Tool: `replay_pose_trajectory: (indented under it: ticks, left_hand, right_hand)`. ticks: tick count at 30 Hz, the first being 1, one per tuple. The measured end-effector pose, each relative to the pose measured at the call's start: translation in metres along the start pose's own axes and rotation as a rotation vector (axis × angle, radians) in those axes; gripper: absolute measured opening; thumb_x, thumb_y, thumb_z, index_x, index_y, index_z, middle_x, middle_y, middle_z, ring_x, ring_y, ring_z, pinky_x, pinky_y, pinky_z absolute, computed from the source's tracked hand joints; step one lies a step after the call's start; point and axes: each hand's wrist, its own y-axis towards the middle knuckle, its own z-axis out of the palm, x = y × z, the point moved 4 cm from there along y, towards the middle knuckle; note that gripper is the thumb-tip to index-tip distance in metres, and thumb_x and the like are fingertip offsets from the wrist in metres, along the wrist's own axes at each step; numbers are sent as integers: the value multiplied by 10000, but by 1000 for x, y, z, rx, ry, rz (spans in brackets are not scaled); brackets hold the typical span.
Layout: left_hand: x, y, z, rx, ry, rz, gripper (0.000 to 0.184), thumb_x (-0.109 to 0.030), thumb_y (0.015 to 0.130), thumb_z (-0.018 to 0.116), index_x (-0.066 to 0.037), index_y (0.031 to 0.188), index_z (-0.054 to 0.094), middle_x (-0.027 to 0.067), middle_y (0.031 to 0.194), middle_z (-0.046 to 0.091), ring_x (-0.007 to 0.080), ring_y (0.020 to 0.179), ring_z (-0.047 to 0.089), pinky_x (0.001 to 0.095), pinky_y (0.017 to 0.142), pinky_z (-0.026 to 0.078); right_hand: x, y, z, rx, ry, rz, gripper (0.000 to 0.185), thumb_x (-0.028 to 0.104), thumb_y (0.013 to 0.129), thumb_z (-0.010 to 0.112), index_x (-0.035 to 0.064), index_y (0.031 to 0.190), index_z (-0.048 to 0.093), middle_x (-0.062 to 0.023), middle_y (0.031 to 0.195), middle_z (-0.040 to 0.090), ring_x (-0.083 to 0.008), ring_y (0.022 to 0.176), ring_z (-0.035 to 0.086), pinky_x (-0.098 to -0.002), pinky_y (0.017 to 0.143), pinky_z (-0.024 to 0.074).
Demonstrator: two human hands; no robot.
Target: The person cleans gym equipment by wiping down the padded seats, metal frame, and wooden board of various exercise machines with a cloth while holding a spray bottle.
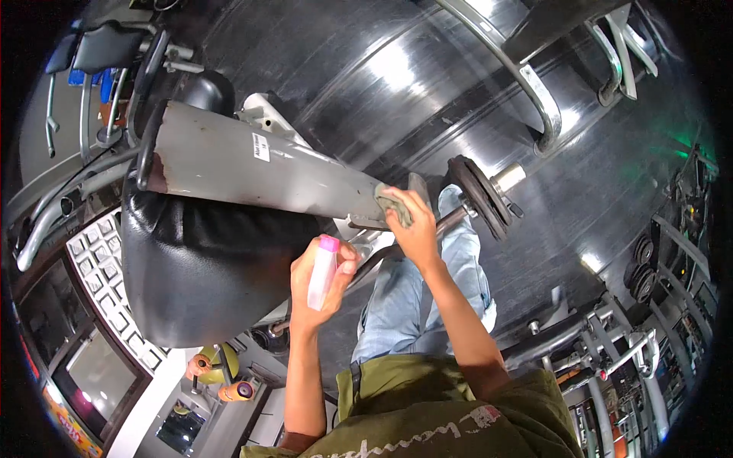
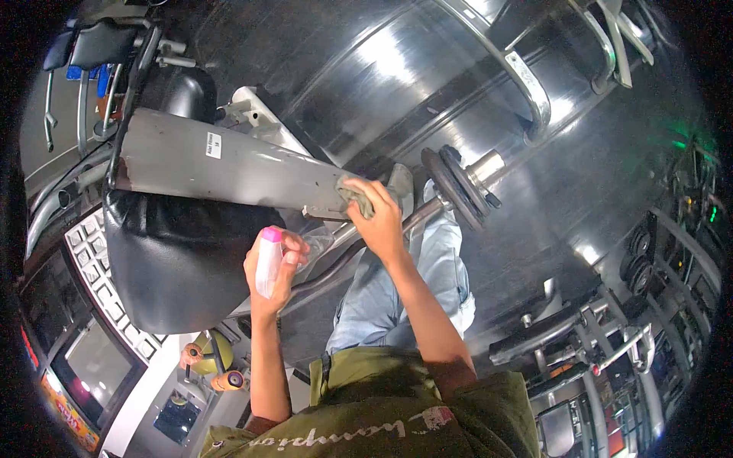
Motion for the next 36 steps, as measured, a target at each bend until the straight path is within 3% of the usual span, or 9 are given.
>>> replay_pose_trajectory:
  ticks: [6, 12, 18, 19, 26, 27, 32, 34, 36]
  left_hand:
    - [4, -2, 20, 19, 210, 59, 147, -59, 858, 729, -14, 938, 614, 80, 874, 651, 148, 741, 621, 268, 690, 489]
    - [53, 1, 36, 111, 103, -103, 162, -62, 854, 740, -13, 963, 630, 58, 885, 664, 119, 720, 619, 259, 672, 499]
    - [82, 3, 50, 151, 84, -49, 194, -41, 839, 756, -15, 987, 634, 59, 901, 667, 107, 749, 625, 253, 668, 504]
    - [87, 2, 51, 143, 81, -40, 194, -40, 838, 755, -14, 990, 637, 63, 906, 670, 111, 754, 630, 256, 672, 507]
    - [98, 0, 57, 124, 58, -108, 193, -36, 831, 747, -16, 1000, 655, 70, 914, 691, 127, 787, 662, 270, 707, 530]
    - [99, -1, 57, 125, 59, -112, 193, -36, 831, 747, -16, 1000, 655, 70, 914, 691, 127, 787, 662, 270, 707, 530]
    - [100, 5, 56, 144, 120, -5, 191, -42, 823, 746, -20, 993, 662, 96, 958, 722, 166, 833, 694, 288, 743, 542]
    - [100, 7, 55, 148, 118, 5, 189, -36, 822, 742, -17, 991, 661, 101, 966, 725, 175, 854, 700, 294, 762, 544]
    - [100, 6, 56, 158, 112, 10, 186, -30, 821, 738, -14, 989, 659, 107, 973, 729, 185, 874, 706, 300, 781, 546]
  right_hand:
    - [-70, -4, -9, 5, -232, 245, 320, 102, 861, 622, 105, 1179, 654, -131, 1066, 654, -344, 964, 663, -388, 849, 521]
    - [-15, -33, -3, -68, -63, 161, 337, 116, 871, 639, 109, 1207, 614, -143, 1065, 624, -380, 1011, 639, -428, 844, 518]
    - [-111, -48, -17, -16, -417, 415, 334, 200, 908, 600, 126, 1234, 591, -148, 1159, 622, -387, 1041, 630, -453, 852, 523]
    - [-108, -39, -18, 28, -424, 467, 328, 134, 895, 601, 51, 1213, 604, -189, 1128, 637, -395, 1068, 610, -440, 910, 491]
    - [-38, -7, -5, 64, -30, 209, 321, 152, 878, 621, 114, 1196, 636, -133, 1110, 635, -349, 1018, 644, -412, 876, 510]
    - [-37, -10, -7, 72, -15, 226, 318, 98, 863, 625, 65, 1178, 646, -143, 1024, 634, -302, 979, 639, -336, 876, 488]
    - [-116, -7, -15, 76, -233, 275, 318, 188, 873, 628, 123, 1183, 654, -137, 1071, 656, -340, 996, 652, -409, 872, 511]
    - [-152, 17, -5, 245, -435, 327, 319, 205, 877, 620, 127, 1182, 672, -138, 1070, 679, -344, 1005, 653, -411, 893, 511]
    - [-154, 51, 11, 333, -305, 301, 315, 203, 875, 622, 128, 1175, 682, -136, 1075, 686, -339, 1017, 655, -401, 906, 511]
